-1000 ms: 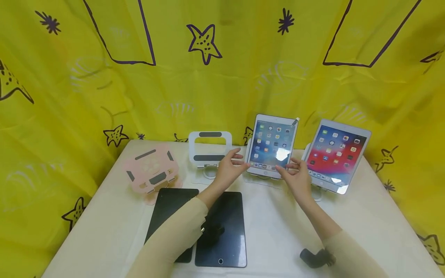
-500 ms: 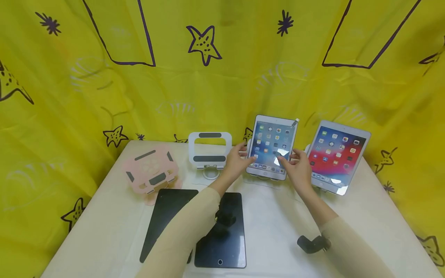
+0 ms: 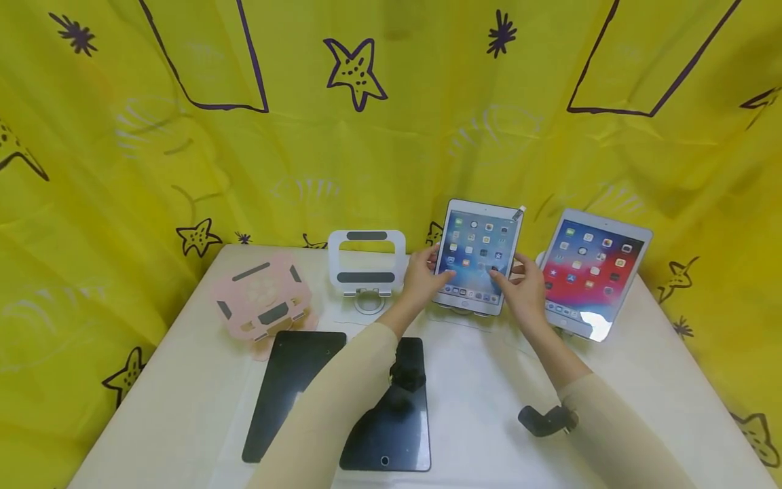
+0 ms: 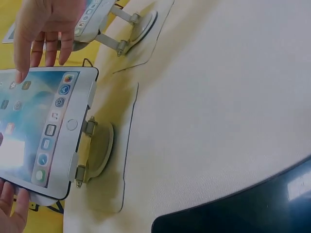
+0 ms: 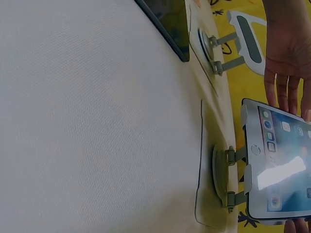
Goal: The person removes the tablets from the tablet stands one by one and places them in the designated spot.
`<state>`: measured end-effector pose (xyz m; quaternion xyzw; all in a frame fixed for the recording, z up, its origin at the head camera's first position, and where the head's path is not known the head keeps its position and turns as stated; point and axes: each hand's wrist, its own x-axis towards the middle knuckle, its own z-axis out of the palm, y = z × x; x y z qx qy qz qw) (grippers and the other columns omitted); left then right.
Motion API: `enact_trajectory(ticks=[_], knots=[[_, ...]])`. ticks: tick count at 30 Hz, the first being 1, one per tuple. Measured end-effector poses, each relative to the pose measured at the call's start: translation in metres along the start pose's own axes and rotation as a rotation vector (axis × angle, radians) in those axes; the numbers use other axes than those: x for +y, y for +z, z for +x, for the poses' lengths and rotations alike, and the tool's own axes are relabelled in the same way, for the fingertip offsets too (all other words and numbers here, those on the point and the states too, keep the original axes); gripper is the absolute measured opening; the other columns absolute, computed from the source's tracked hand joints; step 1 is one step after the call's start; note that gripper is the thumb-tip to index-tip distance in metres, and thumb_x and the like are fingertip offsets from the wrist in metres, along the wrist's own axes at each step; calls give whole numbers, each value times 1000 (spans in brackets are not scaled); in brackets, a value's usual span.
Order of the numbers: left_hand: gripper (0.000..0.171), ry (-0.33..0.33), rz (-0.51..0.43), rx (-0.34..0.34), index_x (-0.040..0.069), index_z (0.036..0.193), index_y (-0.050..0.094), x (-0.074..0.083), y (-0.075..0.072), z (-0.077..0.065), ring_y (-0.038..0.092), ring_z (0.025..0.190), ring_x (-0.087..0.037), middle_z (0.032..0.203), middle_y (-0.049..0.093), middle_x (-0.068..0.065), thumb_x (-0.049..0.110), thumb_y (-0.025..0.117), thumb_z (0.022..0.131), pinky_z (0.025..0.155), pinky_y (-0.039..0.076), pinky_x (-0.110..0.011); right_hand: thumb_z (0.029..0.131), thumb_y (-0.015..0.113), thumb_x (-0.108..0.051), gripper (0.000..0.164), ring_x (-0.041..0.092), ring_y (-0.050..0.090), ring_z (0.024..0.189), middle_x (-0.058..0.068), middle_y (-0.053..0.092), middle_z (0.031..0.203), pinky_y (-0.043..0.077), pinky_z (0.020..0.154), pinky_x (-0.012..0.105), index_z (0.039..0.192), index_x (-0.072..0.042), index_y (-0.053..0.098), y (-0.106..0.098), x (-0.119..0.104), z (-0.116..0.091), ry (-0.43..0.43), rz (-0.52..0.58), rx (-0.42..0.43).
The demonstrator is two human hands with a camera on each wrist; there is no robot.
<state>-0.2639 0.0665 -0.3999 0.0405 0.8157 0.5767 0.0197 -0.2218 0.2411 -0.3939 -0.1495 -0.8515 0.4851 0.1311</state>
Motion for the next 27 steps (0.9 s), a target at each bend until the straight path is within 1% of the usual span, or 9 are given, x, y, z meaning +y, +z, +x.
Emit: enact_trajectory(ticks=[5,8,10,13,17,20,23,27], knots=[[58,-33,-9,22,11,136,46,2,6,-1,49,107,-22,119,47,-10,12,71,84,95,45,-33,88,66,-17,64,22,44,93,20,42,121,39,77,26,142,-4,35,2,0,-1,26,62,-5],[57,-31,-5,39,12,135,44,2,7,-3,48,109,-22,120,47,-10,13,70,84,96,44,-34,88,65,-15,64,21,41,94,19,41,122,39,76,24,142,-3,33,4,0,-1,28,89,-11],[55,-15,8,50,13,134,44,2,6,-4,49,109,-21,120,48,-10,13,69,85,95,44,-34,89,64,-13,64,20,41,94,19,40,123,39,75,23,142,-2,31,5,2,-1,16,100,-15],[51,20,61,60,14,131,45,0,5,-5,52,106,-19,118,51,-7,17,69,87,90,45,-33,89,64,-12,64,18,41,94,19,39,123,39,76,19,141,0,29,6,8,-2,-36,111,-10],[57,73,125,61,16,136,41,-1,2,-6,53,100,-17,113,51,-4,21,69,87,81,45,-31,89,64,-9,63,13,41,94,17,40,121,38,76,13,140,1,28,8,18,-5,-124,151,19],[59,114,164,54,16,139,38,-2,3,-6,53,97,-18,111,49,-4,19,68,88,77,44,-29,88,64,-5,61,10,42,89,15,43,117,38,72,9,138,0,29,9,25,-7,-174,176,53],[54,155,213,48,17,138,41,-4,3,-5,53,95,-18,109,48,-5,15,65,90,75,44,-27,87,65,-2,60,6,44,82,16,47,114,39,69,6,136,1,31,8,28,-8,-220,164,83],[51,197,266,52,16,137,40,-7,1,-6,51,94,-18,107,49,-5,13,63,91,74,44,-26,86,67,-3,59,2,46,76,17,51,112,40,68,5,135,-1,33,7,27,-9,-233,139,91]])
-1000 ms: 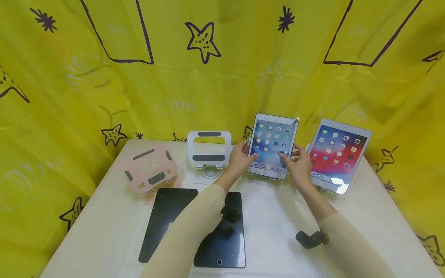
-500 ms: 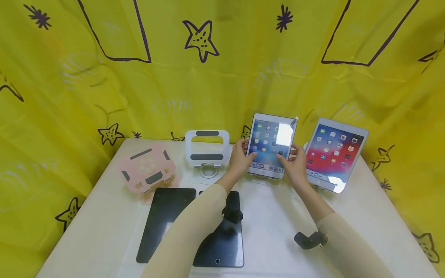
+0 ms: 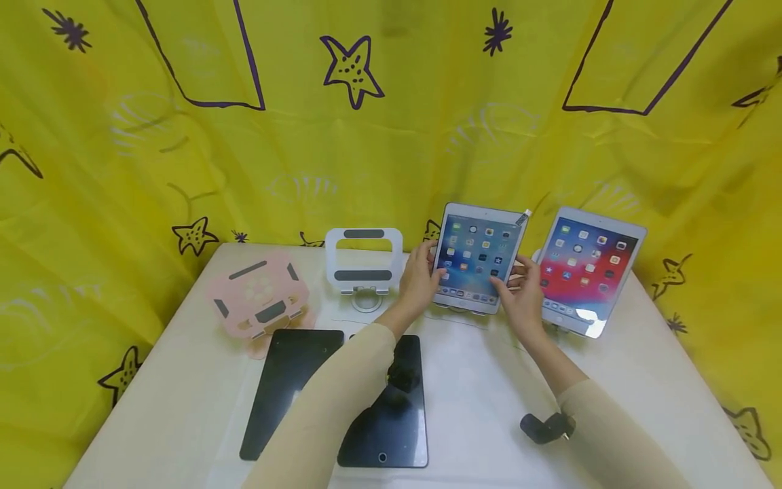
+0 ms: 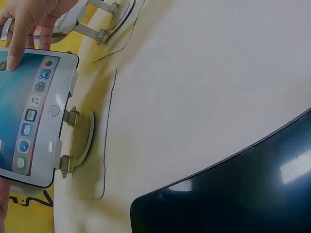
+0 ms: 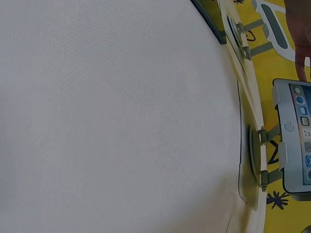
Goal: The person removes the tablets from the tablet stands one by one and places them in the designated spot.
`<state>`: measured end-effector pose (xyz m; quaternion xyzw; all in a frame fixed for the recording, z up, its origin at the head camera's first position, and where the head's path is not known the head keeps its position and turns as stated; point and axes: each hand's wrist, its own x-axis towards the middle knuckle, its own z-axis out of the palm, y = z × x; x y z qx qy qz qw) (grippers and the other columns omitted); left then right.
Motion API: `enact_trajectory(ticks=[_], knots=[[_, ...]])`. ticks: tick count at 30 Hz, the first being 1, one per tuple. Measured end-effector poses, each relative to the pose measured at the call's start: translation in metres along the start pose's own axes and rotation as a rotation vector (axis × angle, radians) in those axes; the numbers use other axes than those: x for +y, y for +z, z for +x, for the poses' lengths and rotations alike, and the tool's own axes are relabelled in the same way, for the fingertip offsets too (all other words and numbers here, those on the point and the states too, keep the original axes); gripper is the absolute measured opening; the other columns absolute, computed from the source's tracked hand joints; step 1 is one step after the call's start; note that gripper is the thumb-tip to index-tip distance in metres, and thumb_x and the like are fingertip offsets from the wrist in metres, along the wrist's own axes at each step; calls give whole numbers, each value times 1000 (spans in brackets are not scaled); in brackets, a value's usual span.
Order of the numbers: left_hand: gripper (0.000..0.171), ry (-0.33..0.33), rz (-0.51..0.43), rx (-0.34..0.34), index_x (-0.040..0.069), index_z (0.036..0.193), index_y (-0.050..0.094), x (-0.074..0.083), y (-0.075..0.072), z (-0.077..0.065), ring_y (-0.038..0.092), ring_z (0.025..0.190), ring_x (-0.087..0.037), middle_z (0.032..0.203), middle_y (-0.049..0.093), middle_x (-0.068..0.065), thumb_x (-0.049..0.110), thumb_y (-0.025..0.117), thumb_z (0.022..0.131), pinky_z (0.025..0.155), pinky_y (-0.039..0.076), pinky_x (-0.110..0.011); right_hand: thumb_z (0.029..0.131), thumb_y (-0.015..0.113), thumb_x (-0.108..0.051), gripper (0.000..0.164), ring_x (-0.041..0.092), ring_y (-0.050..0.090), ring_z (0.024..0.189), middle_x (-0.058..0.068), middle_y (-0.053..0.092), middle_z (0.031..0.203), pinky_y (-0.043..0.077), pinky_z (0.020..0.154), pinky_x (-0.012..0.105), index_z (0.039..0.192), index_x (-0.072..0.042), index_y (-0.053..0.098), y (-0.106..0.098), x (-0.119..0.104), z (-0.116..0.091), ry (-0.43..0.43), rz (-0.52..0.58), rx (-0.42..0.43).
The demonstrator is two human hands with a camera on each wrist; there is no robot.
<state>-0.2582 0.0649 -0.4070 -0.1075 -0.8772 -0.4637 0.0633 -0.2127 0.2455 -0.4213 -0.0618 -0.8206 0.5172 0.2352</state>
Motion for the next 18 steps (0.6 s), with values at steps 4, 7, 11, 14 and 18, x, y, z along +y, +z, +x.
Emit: enact_trajectory(ticks=[4,7,11,14,18], knots=[[52,7,40,15,17,138,39,1,1,-1,51,96,-18,111,51,-4,16,62,92,76,45,-29,85,69,-4,59,2,45,74,17,53,111,40,67,5,134,-2,35,0,-5,0,11,13,17],[54,-1,39,23,18,139,37,2,1,-1,54,97,-17,114,52,-3,17,62,92,77,46,-31,85,69,-4,59,2,45,74,17,53,111,39,67,6,134,-2,36,3,-7,0,17,25,37],[55,4,-14,14,19,139,37,3,-1,-3,56,93,-17,115,52,-3,15,64,91,76,46,-29,84,69,-3,59,2,44,73,16,53,110,39,66,6,133,-1,37,0,-10,-1,26,31,33],[57,0,-62,10,19,139,38,6,-3,-5,55,91,-15,112,52,-1,14,65,89,74,45,-28,83,70,-2,59,2,44,71,15,53,106,40,64,5,132,0,38,-7,-16,-1,19,29,17],[58,-25,-133,4,20,137,41,13,-6,-8,53,90,-14,109,52,-1,13,69,87,72,45,-26,82,72,-4,61,4,45,73,11,52,104,41,66,5,133,-2,38,-18,-27,-2,27,14,-3]])
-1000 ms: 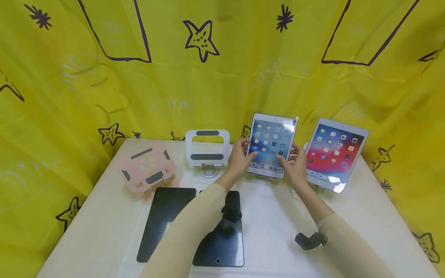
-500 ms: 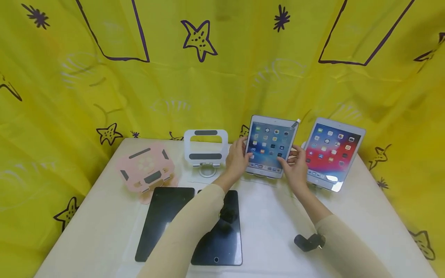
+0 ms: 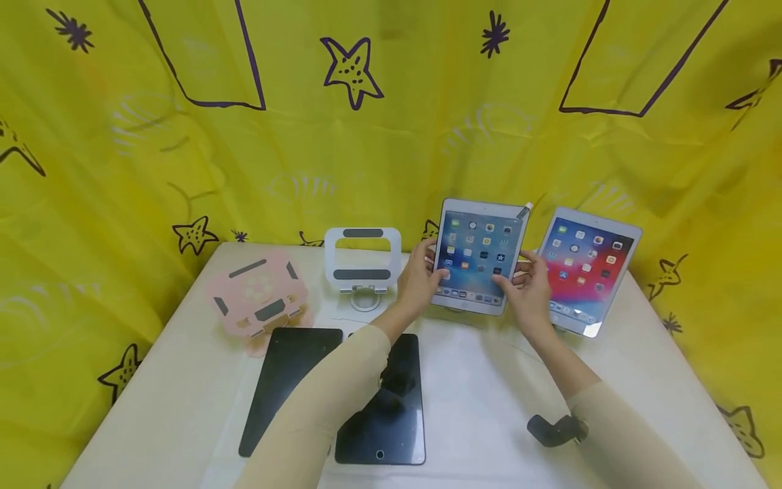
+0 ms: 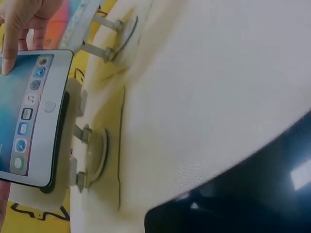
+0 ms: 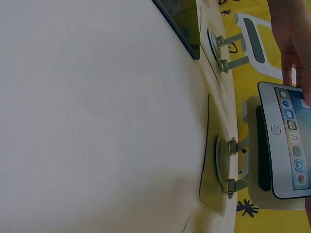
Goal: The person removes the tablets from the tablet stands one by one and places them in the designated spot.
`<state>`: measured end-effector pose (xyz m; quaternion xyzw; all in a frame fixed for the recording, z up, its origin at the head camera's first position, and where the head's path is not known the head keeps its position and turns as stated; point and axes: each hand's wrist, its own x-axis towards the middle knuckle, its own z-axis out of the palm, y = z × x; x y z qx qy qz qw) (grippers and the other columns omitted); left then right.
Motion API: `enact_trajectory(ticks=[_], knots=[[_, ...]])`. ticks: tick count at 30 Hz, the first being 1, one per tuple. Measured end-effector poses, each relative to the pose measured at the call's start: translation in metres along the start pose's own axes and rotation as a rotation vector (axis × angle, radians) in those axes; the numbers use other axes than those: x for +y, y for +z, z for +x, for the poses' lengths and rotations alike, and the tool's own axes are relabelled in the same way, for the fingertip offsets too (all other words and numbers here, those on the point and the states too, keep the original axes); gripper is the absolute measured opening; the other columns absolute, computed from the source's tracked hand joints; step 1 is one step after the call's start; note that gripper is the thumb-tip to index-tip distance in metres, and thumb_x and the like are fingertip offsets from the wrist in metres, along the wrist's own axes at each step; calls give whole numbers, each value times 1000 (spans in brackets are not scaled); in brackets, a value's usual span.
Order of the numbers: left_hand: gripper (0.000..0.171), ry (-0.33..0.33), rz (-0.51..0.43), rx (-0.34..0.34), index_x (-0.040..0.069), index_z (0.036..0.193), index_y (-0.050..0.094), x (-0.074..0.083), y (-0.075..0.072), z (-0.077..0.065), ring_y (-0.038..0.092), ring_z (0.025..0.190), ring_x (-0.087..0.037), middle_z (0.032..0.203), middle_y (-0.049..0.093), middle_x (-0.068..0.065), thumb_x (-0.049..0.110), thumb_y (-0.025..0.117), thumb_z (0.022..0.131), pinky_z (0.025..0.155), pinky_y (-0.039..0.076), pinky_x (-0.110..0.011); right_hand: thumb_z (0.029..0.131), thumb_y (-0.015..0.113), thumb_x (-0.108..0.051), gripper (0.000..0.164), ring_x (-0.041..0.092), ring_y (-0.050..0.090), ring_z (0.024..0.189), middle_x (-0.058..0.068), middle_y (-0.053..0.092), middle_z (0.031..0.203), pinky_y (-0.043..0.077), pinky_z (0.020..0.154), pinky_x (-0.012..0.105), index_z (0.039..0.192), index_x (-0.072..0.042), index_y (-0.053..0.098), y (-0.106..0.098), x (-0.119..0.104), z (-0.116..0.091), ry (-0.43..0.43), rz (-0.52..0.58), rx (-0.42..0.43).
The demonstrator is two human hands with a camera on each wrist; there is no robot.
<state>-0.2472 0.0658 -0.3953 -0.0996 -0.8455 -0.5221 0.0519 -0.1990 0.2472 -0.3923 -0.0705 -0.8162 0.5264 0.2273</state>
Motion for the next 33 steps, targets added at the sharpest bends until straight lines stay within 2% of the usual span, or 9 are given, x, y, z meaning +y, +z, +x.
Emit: enact_trajectory(ticks=[6,12,17,25,33], knots=[[59,-10,-50,-18,19,136,42,9,-8,-6,53,87,-14,106,53,-1,12,71,85,68,44,-24,85,70,-10,64,7,46,79,1,48,103,42,69,6,137,-8,34,-9,-12,-5,76,-7,-38],[61,18,-41,-72,16,136,41,13,-16,-18,53,84,-14,104,52,-3,12,72,84,67,47,-22,85,70,-8,64,7,46,80,1,46,101,42,71,5,137,-7,32,-18,-21,-17,106,-18,-71],[59,9,-71,-115,14,134,41,11,-22,-31,53,81,-14,102,51,-4,11,72,83,67,49,-21,85,70,-9,65,8,46,82,4,45,103,43,70,4,137,-5,32,-23,-25,-28,121,-59,-109],[57,-2,-162,-191,12,130,40,3,-31,-52,52,79,-15,98,50,-6,11,72,83,65,49,-20,85,70,-9,63,5,50,76,10,47,103,46,69,6,136,-2,33,-34,-29,-45,92,-111,-194],[56,-15,-201,-253,11,129,39,1,-36,-72,51,78,-14,96,49,-5,10,72,83,63,52,-21,84,70,-7,63,5,52,75,17,51,103,48,69,8,134,1,32,-43,-29,-60,66,-141,-272]])
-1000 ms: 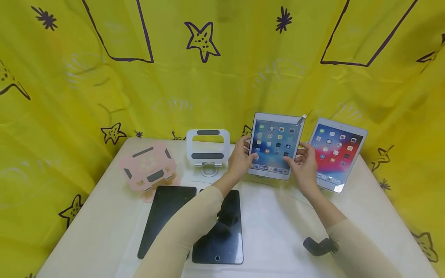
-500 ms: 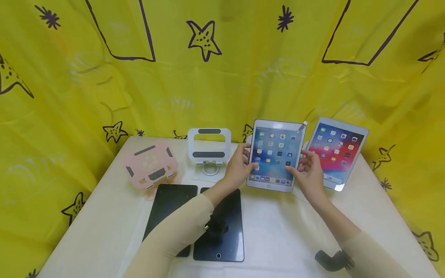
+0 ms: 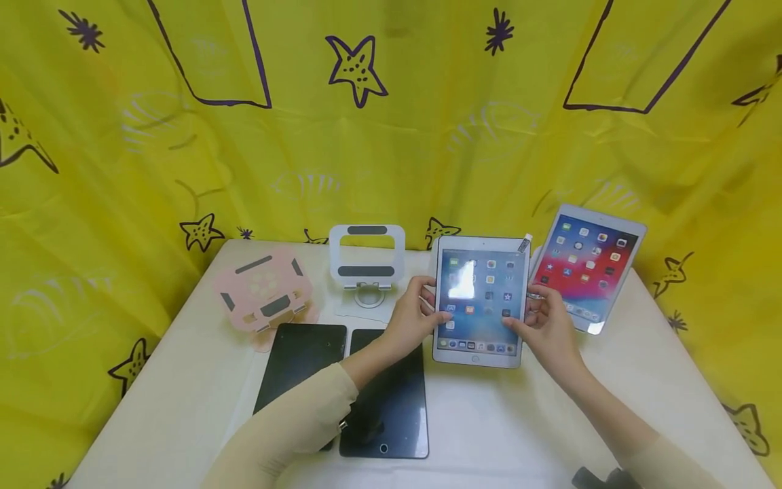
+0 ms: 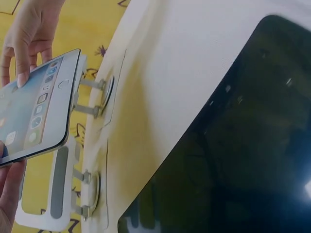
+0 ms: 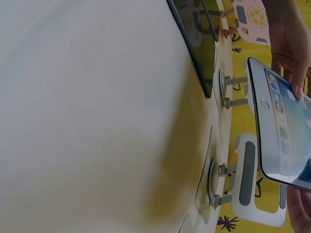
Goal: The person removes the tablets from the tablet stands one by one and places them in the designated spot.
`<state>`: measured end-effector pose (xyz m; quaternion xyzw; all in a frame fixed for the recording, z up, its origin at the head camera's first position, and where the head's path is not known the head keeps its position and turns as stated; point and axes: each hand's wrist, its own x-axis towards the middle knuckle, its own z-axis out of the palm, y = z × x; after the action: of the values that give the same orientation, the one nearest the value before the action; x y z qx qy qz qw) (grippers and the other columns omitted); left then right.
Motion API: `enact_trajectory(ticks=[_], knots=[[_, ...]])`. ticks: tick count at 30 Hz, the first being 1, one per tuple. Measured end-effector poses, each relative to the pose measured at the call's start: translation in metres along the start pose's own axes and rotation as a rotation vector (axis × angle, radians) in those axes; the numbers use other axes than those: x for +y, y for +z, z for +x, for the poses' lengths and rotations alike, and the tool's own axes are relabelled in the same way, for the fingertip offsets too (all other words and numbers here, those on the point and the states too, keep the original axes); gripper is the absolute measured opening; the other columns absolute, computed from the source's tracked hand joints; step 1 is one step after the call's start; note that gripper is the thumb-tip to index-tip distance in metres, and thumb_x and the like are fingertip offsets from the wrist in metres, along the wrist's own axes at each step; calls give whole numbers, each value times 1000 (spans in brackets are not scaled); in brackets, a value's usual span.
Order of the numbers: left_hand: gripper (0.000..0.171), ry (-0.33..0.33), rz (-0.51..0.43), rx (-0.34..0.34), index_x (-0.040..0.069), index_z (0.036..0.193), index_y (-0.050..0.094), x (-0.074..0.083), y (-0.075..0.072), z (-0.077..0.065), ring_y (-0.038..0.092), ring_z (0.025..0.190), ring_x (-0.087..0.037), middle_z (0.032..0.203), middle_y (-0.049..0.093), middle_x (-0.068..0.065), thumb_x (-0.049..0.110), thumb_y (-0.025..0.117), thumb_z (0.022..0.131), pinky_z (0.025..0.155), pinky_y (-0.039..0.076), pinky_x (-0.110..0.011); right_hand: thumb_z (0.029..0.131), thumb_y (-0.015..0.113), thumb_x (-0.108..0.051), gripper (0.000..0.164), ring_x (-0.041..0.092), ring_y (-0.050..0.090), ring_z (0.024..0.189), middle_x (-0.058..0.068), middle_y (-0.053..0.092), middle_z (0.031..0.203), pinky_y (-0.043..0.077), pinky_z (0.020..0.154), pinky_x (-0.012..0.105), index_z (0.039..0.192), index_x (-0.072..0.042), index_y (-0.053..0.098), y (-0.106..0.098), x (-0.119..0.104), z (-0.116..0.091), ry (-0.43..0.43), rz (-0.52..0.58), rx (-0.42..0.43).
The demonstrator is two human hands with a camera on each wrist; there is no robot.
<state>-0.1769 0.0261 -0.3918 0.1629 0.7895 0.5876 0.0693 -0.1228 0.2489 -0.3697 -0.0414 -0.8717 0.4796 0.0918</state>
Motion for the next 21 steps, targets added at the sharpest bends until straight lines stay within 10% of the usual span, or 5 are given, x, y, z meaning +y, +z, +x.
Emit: enact_trajectory(ticks=[21], knots=[[55,-103,-89,-77,2,123,41,-20,20,-42,52,60,-10,85,49,-4,3,74,79,50,50,-21,81,73,-7,69,17,55,74,17,51,100,53,61,20,134,5,31,-3,19,-32,193,-79,-195]])
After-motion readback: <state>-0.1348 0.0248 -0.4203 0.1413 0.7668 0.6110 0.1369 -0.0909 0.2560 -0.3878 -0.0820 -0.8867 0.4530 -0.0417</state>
